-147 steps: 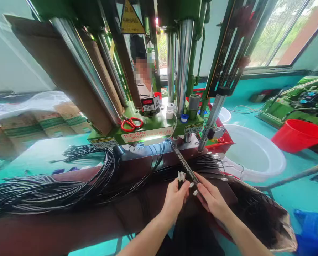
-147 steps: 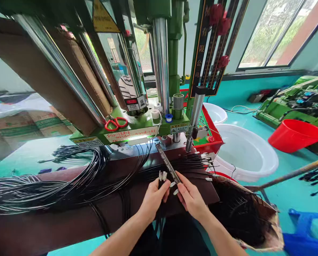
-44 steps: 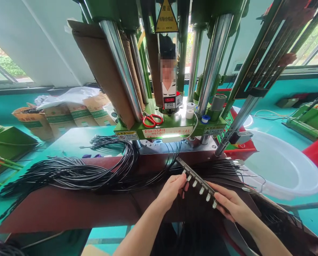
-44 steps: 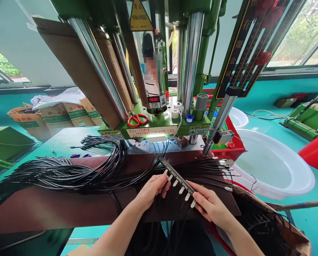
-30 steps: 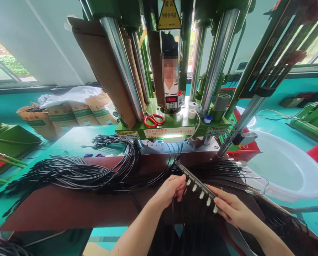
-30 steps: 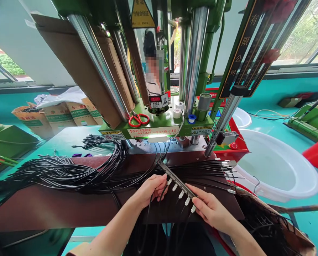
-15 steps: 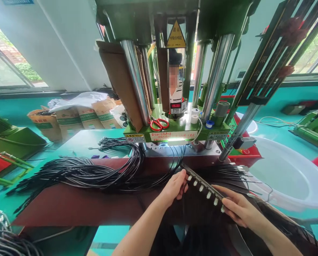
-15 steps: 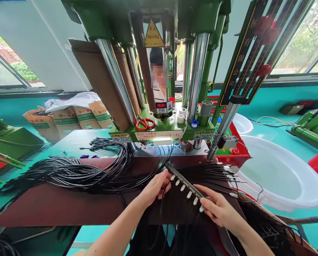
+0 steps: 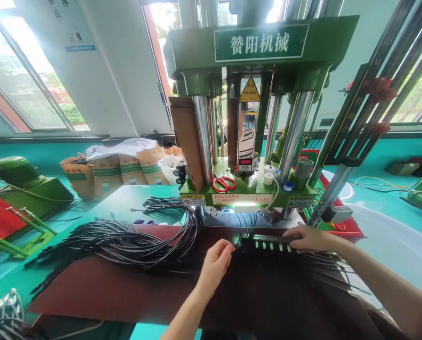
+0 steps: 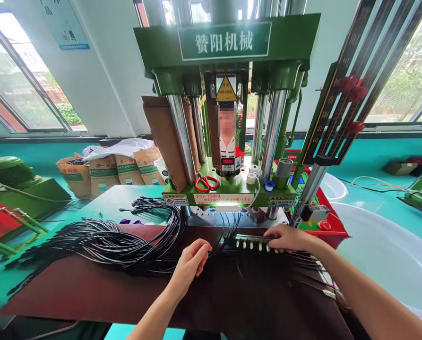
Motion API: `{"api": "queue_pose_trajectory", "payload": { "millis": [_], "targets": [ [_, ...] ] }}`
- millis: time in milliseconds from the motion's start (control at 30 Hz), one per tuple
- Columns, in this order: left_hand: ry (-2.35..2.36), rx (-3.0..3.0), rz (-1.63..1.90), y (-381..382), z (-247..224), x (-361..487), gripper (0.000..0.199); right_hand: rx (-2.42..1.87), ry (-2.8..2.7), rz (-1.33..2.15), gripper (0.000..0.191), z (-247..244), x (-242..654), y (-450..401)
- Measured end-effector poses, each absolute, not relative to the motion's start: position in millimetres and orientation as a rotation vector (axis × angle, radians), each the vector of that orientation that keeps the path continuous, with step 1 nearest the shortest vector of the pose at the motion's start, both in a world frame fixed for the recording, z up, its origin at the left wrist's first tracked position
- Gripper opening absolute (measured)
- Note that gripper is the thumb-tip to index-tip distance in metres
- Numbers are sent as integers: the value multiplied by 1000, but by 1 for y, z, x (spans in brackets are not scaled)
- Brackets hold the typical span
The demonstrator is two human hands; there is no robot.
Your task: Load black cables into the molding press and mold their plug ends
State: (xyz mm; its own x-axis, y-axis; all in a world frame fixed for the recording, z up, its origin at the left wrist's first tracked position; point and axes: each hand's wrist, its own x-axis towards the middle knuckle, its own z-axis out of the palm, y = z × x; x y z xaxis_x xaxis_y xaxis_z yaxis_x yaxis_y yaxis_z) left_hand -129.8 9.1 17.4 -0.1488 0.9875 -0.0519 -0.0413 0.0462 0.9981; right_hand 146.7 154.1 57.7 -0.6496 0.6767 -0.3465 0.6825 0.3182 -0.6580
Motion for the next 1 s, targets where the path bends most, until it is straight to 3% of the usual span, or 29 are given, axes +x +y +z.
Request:
{"api": "queue_pose_trajectory", "payload": {
  "millis": [133,300,567,767,1000],
  "targets": [
    [1451,1199,1295,12,15,-145,26,1105,2844,-1071,19,45,106,179],
    [1599,1466,1218,29,10,-165,23,1010,3024,-902,22,20,90,184],
    [1903,1899,610,79,10,-178,14,1404,3255,-759,23,-8,100,165],
    [1993,1880,608,92,-8,-179,22,1630,3338,-722,26,-24,104,161],
    [1954,1928,621,86,-7,-179,16,1633,3350,-803,26,-25,106,163]
  ]
}}
